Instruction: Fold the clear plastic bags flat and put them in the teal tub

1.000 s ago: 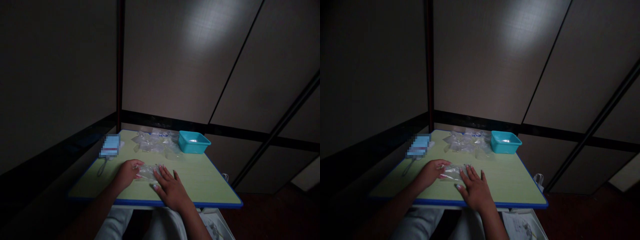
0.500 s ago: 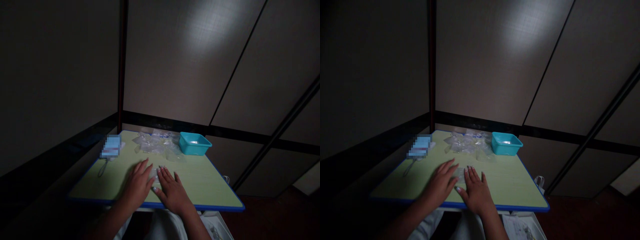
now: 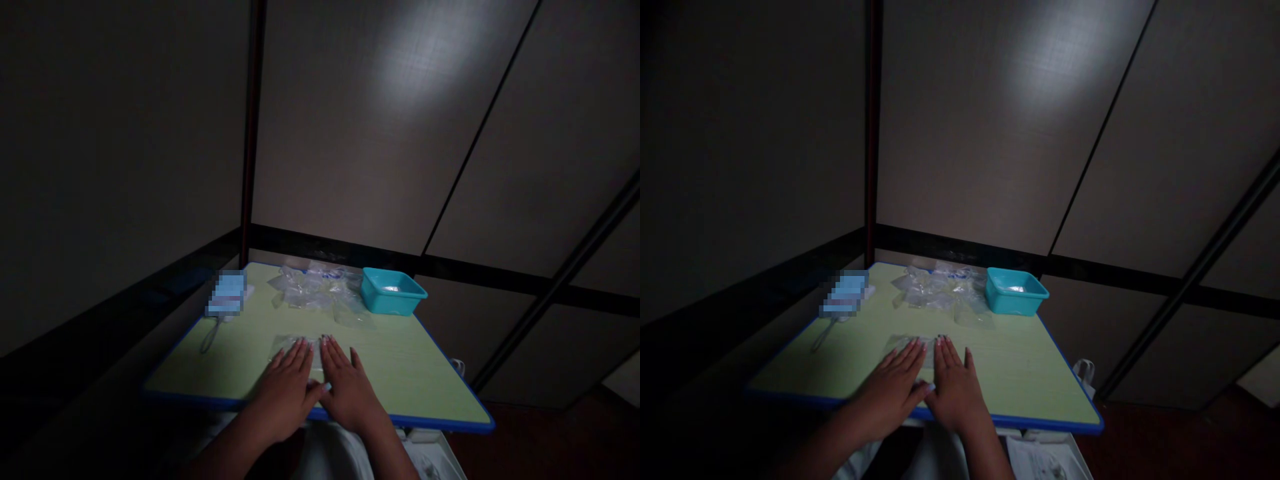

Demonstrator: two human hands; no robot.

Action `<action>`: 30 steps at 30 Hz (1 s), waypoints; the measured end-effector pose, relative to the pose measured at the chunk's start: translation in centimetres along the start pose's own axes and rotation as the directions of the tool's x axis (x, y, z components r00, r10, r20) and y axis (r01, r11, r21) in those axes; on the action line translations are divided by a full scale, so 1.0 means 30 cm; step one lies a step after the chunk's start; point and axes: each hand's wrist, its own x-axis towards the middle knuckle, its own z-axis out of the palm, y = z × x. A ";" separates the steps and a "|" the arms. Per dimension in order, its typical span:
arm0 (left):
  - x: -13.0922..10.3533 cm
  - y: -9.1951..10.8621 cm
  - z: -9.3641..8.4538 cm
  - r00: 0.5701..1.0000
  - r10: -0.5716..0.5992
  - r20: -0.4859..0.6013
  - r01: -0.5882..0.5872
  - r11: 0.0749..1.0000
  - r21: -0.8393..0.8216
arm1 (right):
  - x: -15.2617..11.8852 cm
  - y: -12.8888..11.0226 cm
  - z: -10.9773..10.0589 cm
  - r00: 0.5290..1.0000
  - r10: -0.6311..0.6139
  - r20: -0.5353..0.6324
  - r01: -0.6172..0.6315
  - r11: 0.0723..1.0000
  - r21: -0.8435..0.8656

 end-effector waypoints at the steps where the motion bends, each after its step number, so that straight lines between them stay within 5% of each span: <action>1: -0.009 -0.006 0.001 0.999 -0.039 -0.011 0.040 0.999 0.017 | 0.000 -0.002 -0.003 1.000 0.002 0.000 -0.002 1.000 0.003; 7: -0.033 -0.022 -0.013 0.962 -0.260 -0.085 0.269 0.957 0.112 | -0.005 -0.030 -0.038 1.000 0.026 0.001 -0.026 0.999 0.026; 14: 0.045 0.087 -0.061 0.996 0.043 -0.078 -0.045 0.999 -0.025 | -0.005 -0.018 -0.024 1.000 0.005 0.002 -0.005 1.000 0.012; 19: 0.107 0.135 -0.031 0.997 0.068 0.034 -0.062 0.986 -0.155 | 0.001 -0.001 -0.004 0.998 -0.059 -0.001 0.059 0.998 -0.029; 30: 0.084 -0.019 0.003 1.000 -0.020 0.013 0.020 1.000 -0.024 | 0.000 -0.030 -0.040 0.999 0.039 0.020 -0.040 0.998 0.045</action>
